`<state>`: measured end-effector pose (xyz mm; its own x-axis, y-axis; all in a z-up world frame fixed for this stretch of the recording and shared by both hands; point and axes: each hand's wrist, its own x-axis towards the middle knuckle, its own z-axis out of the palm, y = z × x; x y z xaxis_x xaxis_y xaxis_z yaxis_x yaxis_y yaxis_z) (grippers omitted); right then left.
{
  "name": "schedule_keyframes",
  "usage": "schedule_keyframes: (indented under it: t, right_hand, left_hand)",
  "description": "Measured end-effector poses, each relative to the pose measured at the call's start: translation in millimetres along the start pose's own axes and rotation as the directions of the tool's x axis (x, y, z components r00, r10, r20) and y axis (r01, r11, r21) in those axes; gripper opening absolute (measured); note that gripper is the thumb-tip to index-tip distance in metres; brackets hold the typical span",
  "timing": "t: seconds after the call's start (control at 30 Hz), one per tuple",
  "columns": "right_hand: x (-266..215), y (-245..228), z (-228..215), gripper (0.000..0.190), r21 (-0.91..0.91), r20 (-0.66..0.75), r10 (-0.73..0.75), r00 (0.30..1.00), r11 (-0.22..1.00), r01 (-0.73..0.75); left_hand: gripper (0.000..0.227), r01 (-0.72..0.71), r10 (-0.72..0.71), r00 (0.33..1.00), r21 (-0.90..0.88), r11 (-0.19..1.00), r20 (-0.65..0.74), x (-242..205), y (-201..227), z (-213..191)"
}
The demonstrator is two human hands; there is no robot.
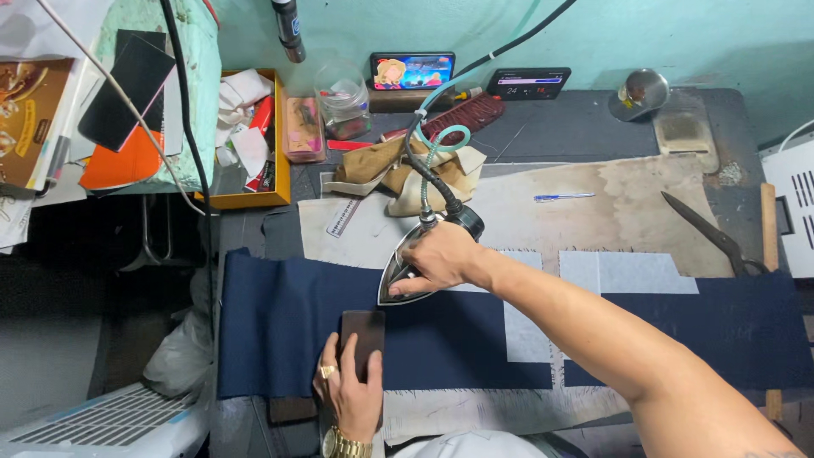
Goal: The person irons blue fabric pieces on a workbench using an iron, then removes a white fabric piece from a plastic bag and aligns it with a blue piece.
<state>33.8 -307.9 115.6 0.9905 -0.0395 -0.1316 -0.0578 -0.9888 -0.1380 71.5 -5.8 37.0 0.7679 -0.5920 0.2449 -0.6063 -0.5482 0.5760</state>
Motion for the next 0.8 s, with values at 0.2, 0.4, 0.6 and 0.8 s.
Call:
schedule_keyframes:
  t: [0.2, 0.4, 0.6, 0.8]
  right_hand:
    - [-2, -1, 3, 0.082, -0.022, -0.059, -0.008, 0.998, 1.000, 0.007]
    - [1, -2, 5, 0.084, -0.012, -0.071, 0.006, 0.997, 1.000, -0.007]
    - [7, -6, 10, 0.087, 0.004, -0.059, 0.141, 0.988, 0.990, -0.141]
    - [21, -28, -8, 0.087, 0.134, 0.178, 0.475, 0.861, 0.856, -0.500]
  left_hand:
    - [0.015, -0.163, 0.160, 0.986, -0.059, 0.985, -0.056, 81, 0, 1]
    - [0.016, -0.158, 0.163, 0.985, -0.104, 0.982, 0.047, 67, 5, 14]
    - [0.044, -0.163, 0.146, 0.984, 0.187, 0.969, 0.102, 9, 16, -6]
    - [0.071, -0.036, -0.015, 0.991, 0.384, 0.923, 0.129, -28, 16, -11]
